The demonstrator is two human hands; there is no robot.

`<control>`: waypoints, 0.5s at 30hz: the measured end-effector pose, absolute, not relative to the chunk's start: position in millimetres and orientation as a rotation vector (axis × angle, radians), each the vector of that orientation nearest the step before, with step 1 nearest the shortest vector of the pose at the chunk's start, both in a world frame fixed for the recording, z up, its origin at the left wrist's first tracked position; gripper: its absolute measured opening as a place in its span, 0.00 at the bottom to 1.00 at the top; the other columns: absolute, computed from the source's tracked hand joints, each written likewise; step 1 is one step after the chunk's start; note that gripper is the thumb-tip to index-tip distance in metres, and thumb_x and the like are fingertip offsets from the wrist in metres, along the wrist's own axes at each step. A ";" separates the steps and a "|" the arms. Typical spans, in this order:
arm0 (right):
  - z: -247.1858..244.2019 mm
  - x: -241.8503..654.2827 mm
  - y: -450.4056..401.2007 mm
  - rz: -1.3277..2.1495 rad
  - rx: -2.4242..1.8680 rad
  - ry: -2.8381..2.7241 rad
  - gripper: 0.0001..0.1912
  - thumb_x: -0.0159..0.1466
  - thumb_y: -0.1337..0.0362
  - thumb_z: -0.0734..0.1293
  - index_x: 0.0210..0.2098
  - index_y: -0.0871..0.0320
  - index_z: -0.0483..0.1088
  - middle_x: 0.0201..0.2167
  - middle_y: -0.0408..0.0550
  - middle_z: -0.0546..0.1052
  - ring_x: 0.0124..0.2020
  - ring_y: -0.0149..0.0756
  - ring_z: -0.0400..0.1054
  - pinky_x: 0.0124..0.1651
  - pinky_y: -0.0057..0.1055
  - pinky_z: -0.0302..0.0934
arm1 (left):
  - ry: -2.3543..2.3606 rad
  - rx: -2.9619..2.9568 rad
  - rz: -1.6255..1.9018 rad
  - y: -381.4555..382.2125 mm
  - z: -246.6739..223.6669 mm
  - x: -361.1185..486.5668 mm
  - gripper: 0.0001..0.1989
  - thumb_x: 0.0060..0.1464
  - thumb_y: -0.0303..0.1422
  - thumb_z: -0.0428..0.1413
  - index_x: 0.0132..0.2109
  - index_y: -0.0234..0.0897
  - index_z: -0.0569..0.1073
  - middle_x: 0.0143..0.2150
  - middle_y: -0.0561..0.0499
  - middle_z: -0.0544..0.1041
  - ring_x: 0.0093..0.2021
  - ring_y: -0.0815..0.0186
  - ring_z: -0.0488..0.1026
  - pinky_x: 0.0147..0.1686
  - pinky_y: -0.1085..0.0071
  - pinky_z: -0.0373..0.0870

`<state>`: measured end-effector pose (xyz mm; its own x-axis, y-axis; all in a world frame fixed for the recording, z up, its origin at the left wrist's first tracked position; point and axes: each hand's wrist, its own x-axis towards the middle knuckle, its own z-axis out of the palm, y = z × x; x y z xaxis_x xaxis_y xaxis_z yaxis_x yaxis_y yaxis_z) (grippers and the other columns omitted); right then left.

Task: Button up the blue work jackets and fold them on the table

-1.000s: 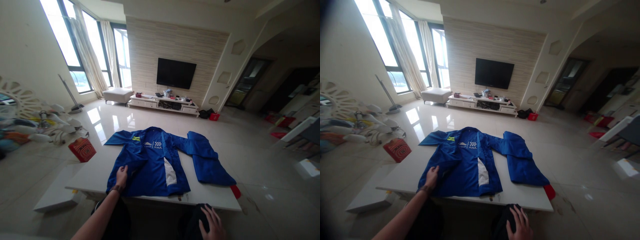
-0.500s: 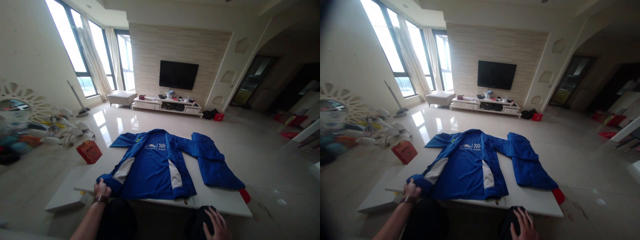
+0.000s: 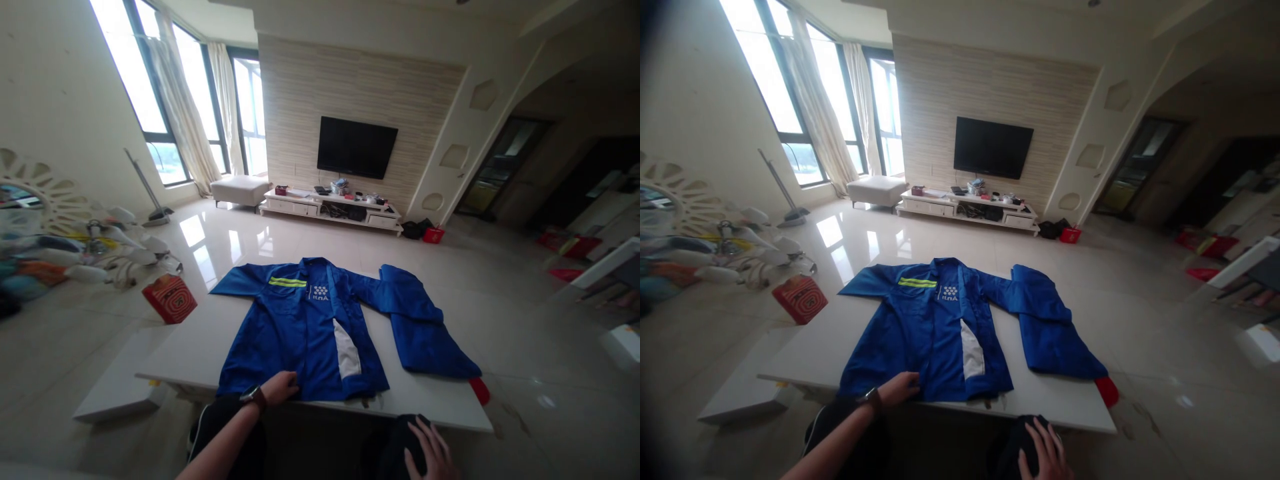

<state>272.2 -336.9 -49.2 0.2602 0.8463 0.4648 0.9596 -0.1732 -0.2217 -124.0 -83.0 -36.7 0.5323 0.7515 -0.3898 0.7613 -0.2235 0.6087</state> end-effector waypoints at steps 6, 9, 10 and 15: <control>-51.4 265.6 -336.2 -0.308 -2.127 -1.649 0.21 0.66 0.55 0.61 0.54 0.48 0.78 0.59 0.47 0.77 0.63 0.54 0.66 0.53 0.47 0.68 | 1.489 2.057 0.024 -67.5 -37.4 -129.7 0.30 0.56 0.41 0.56 0.66 0.49 0.69 0.73 0.43 0.62 0.72 0.43 0.57 0.66 0.42 0.56; -44.8 259.1 -330.9 -0.292 -2.263 -1.636 0.21 0.64 0.57 0.61 0.53 0.46 0.77 0.59 0.48 0.77 0.62 0.57 0.66 0.52 0.52 0.66 | 1.627 1.930 -0.247 -61.2 -51.8 -129.2 0.46 0.51 0.42 0.61 0.74 0.62 0.54 0.81 0.50 0.37 0.77 0.31 0.30 0.61 0.21 0.43; -39.8 256.5 -325.8 -0.267 -2.320 -1.628 0.20 0.62 0.57 0.62 0.51 0.46 0.78 0.57 0.50 0.77 0.60 0.58 0.67 0.52 0.54 0.65 | 1.622 1.899 -0.319 -60.0 -57.5 -128.8 0.49 0.50 0.43 0.62 0.75 0.64 0.50 0.81 0.51 0.32 0.76 0.29 0.26 0.60 0.19 0.42; -9.0 242.6 -262.7 0.190 -2.388 -1.681 0.16 0.66 0.60 0.59 0.45 0.55 0.77 0.48 0.56 0.79 0.52 0.48 0.72 0.54 0.43 0.63 | 1.587 1.896 -0.388 -59.7 -74.0 -127.0 0.55 0.47 0.47 0.63 0.75 0.65 0.43 0.80 0.52 0.24 0.74 0.28 0.19 0.57 0.16 0.38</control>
<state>242.6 -262.7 -9.0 0.3390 0.9406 0.0180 0.9129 -0.3243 -0.2478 -127.0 -59.7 -74.0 0.2316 0.7738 -0.5897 0.9586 -0.0781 0.2740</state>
